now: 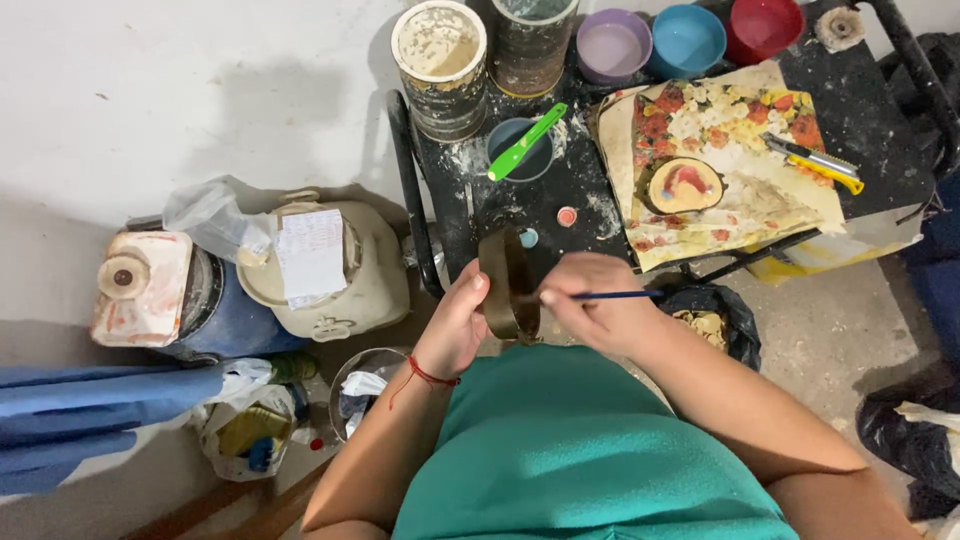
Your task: The person uses a small metal tool to carve and shape a pink material inside a circular mold. They then switch to using a fine brush to apply paint to the molded object and a separate cylindrical item, moving between a cluttered workbench and a blue cabinet.
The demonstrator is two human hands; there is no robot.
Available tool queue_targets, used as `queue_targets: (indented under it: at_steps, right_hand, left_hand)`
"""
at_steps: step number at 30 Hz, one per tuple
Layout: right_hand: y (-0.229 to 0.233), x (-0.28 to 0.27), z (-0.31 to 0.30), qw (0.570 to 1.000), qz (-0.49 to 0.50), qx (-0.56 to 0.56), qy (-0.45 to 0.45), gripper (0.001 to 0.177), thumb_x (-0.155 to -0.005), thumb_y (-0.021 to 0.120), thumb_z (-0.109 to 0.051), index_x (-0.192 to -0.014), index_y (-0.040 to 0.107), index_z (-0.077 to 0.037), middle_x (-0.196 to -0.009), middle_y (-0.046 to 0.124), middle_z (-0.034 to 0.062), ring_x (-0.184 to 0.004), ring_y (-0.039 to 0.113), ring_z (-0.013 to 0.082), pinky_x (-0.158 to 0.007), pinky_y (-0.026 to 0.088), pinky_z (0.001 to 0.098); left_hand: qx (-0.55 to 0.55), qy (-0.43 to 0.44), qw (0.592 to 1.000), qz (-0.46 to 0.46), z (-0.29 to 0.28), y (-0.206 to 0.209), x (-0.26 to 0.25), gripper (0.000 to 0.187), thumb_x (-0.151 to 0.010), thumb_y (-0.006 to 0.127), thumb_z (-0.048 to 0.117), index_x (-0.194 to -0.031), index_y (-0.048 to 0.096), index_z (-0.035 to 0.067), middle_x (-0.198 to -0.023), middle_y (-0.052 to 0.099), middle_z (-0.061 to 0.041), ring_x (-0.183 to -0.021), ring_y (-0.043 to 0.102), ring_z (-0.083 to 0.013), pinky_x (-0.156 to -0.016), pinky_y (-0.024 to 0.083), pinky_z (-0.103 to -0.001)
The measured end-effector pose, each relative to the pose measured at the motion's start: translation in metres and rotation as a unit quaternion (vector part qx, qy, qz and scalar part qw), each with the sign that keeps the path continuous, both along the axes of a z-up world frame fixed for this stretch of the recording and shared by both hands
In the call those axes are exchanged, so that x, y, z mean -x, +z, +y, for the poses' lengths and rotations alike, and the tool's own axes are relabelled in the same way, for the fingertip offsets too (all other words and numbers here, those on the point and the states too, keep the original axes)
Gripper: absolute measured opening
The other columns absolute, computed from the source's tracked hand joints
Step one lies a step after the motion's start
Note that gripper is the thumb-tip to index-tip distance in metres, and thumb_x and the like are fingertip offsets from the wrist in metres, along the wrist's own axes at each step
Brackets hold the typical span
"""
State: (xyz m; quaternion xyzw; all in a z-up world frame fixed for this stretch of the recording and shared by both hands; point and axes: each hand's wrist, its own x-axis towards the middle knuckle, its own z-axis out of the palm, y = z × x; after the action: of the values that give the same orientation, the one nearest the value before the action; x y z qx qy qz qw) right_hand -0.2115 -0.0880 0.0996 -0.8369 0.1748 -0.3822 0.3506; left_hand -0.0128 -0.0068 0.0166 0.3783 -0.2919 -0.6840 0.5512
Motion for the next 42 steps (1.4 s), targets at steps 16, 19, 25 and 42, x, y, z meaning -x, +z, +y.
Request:
queue_targets:
  at_steps: [16, 19, 25, 42]
  right_hand:
    - [-0.014, 0.019, 0.006, 1.0, -0.003, -0.024, -0.008, 0.031, -0.101, 0.059, -0.022, -0.072, 0.066, -0.012, -0.062, 0.063, 0.0083, -0.057, 0.062, 0.033, -0.056, 0.051, 0.0418]
    - [0.021, 0.007, -0.001, 0.999, -0.008, -0.004, -0.039, 0.022, -0.103, 0.056, -0.012, -0.093, 0.074, -0.003, -0.076, 0.07, 0.0167, -0.071, 0.069, 0.0357, -0.067, 0.054, 0.0441]
    - [0.025, 0.01, 0.017, 0.997, -0.042, 0.05, -0.042, 0.02, -0.102, 0.06, -0.017, -0.089, 0.071, -0.006, -0.08, 0.07, 0.0137, -0.072, 0.068, 0.0396, -0.063, 0.055, 0.0465]
    - [-0.009, 0.026, 0.025, 0.999, -0.044, -0.015, -0.027, 0.025, -0.103, 0.059, -0.019, -0.089, 0.074, -0.004, -0.074, 0.071, 0.0158, -0.067, 0.068, 0.031, -0.065, 0.056, 0.0412]
  left_hand:
    - [0.044, 0.031, 0.998, -0.034, -0.001, -0.001, 0.001, 0.081, -0.09, 0.073, 0.05, -0.151, 0.046, 0.004, -0.113, 0.062, -0.014, -0.1, 0.067, -0.0227, -0.08, 0.063, -0.042]
    - [0.072, 0.041, 0.996, -0.045, -0.003, -0.026, -0.004, 0.076, -0.087, 0.078, 0.042, -0.148, 0.049, 0.006, -0.107, 0.063, -0.013, -0.1, 0.066, -0.0226, -0.082, 0.06, -0.04]
    - [0.12, 0.03, 0.992, -0.014, 0.001, -0.006, -0.008, 0.085, -0.08, 0.085, 0.022, -0.152, 0.043, 0.009, -0.122, 0.065, -0.016, -0.113, 0.063, -0.0254, -0.094, 0.053, -0.042]
    - [0.277, -0.01, 0.961, -0.02, 0.002, 0.021, -0.016, 0.101, -0.076, 0.085, -0.003, -0.16, 0.03, 0.007, -0.164, 0.035, -0.023, -0.15, 0.038, -0.0382, -0.121, 0.037, -0.057]
